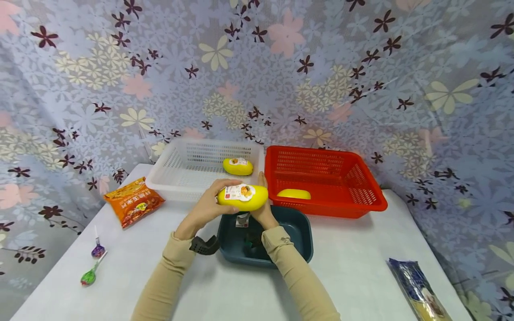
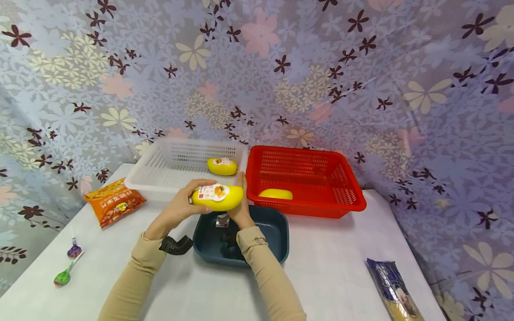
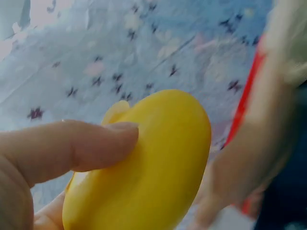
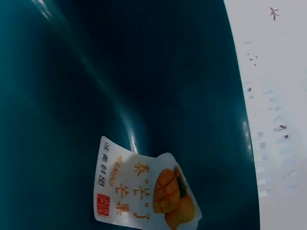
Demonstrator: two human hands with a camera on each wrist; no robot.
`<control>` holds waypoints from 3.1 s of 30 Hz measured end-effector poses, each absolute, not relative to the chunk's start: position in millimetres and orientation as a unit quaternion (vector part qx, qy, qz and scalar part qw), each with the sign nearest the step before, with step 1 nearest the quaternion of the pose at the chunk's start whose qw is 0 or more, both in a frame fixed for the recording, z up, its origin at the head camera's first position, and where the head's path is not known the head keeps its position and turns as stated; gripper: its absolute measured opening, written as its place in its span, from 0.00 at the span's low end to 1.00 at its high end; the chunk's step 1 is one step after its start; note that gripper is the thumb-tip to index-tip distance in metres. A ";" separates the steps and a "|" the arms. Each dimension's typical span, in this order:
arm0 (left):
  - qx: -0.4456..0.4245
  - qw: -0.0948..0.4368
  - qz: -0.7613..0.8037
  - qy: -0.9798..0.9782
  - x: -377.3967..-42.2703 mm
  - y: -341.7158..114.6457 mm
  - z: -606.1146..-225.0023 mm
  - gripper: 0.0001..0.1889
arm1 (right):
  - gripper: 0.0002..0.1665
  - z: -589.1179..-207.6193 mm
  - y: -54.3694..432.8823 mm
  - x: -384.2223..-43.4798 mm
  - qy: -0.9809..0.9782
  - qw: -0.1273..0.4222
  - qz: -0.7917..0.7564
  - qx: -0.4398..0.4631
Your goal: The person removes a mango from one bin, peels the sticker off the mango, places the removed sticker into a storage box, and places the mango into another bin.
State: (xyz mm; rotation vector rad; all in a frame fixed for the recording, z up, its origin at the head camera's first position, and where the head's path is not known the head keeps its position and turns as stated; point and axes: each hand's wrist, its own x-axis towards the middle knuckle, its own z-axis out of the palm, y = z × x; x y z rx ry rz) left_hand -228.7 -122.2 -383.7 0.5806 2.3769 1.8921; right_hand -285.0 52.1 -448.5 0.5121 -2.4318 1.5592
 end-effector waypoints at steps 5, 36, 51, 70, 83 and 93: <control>0.214 0.041 0.608 0.764 -193.9 -118.2 -397.1 0.34 | 0.50 -445.2 52.7 -291.2 -0.846 0.037 0.520 0.114; 0.255 0.090 0.497 0.824 -92.0 -73.8 -469.9 0.35 | 0.32 -419.8 156.4 -177.0 -0.798 -0.109 0.529 0.265; 0.221 0.038 0.495 0.839 -88.7 -74.2 -483.8 0.34 | 0.34 -467.3 175.2 -105.7 -0.788 -0.169 0.544 0.234; 0.119 -0.051 0.415 0.900 -84.7 -70.7 -472.6 0.08 | 0.41 -496.2 162.1 -102.0 -0.828 -0.177 0.496 0.192; 0.165 -0.162 0.460 0.857 -88.4 -51.1 -471.8 0.16 | 0.40 -502.4 156.8 -99.3 -0.850 -0.093 0.465 0.230; 0.354 -0.239 0.531 0.732 -88.6 -45.4 -436.3 0.18 | 0.31 -504.8 158.1 -100.7 -0.845 -0.029 0.458 0.274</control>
